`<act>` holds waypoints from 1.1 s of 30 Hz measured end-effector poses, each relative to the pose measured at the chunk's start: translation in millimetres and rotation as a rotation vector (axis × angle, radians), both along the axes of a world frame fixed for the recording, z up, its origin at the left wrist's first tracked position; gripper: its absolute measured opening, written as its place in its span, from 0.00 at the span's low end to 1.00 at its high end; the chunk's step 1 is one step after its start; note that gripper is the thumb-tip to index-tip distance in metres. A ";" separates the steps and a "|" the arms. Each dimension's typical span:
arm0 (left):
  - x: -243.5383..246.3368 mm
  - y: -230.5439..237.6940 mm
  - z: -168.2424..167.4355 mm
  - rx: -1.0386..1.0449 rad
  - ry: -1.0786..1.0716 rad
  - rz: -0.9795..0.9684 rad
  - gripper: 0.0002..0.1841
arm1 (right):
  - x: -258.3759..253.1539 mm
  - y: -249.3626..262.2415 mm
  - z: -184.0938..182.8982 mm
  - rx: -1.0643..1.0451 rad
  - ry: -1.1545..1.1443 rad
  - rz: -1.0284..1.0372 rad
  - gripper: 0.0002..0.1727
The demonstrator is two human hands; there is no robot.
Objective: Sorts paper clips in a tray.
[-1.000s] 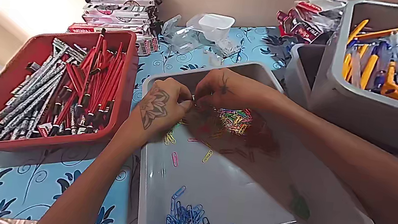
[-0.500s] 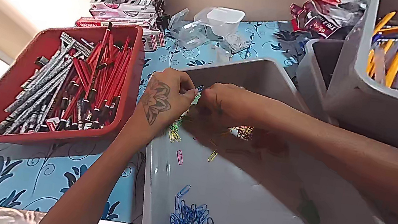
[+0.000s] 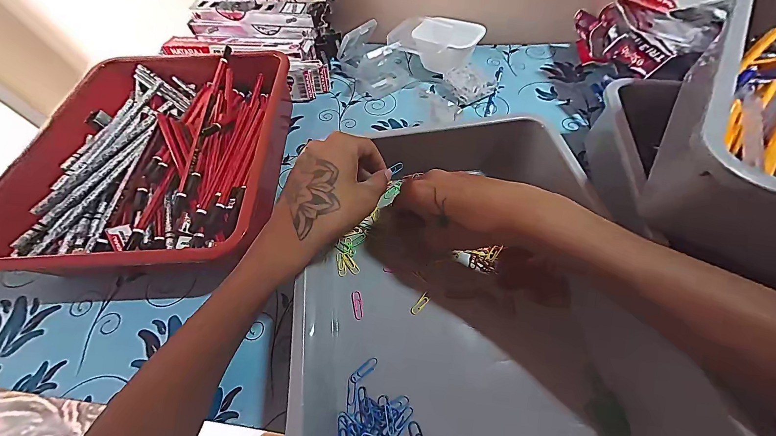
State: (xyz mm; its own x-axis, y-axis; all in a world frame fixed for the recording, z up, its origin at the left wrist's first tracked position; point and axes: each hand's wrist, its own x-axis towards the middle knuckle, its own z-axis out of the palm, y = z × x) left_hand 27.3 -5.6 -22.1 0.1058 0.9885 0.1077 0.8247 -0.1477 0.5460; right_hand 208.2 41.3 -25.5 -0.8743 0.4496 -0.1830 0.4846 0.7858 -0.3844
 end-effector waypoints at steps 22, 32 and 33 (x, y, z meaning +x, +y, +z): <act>-6.4 1.9 -3.7 0.064 0.035 -0.120 0.05 | 9.9 3.3 17.2 0.282 0.311 -0.237 0.25; -4.3 0.6 0.7 0.021 -0.083 -0.073 0.05 | 8.5 7.5 16.0 -0.012 0.322 -0.198 0.08; -4.9 1.6 0.6 0.018 -0.104 -0.077 0.06 | 8.9 7.4 17.1 -0.007 0.303 -0.216 0.07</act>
State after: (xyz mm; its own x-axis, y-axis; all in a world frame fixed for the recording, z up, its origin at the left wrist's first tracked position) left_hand 22.4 -4.0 -21.5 0.1683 0.9758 0.1399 0.7497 -0.2188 0.6246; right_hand 217.2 48.7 -8.5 -0.7744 0.6292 0.0661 0.5022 0.6749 -0.5407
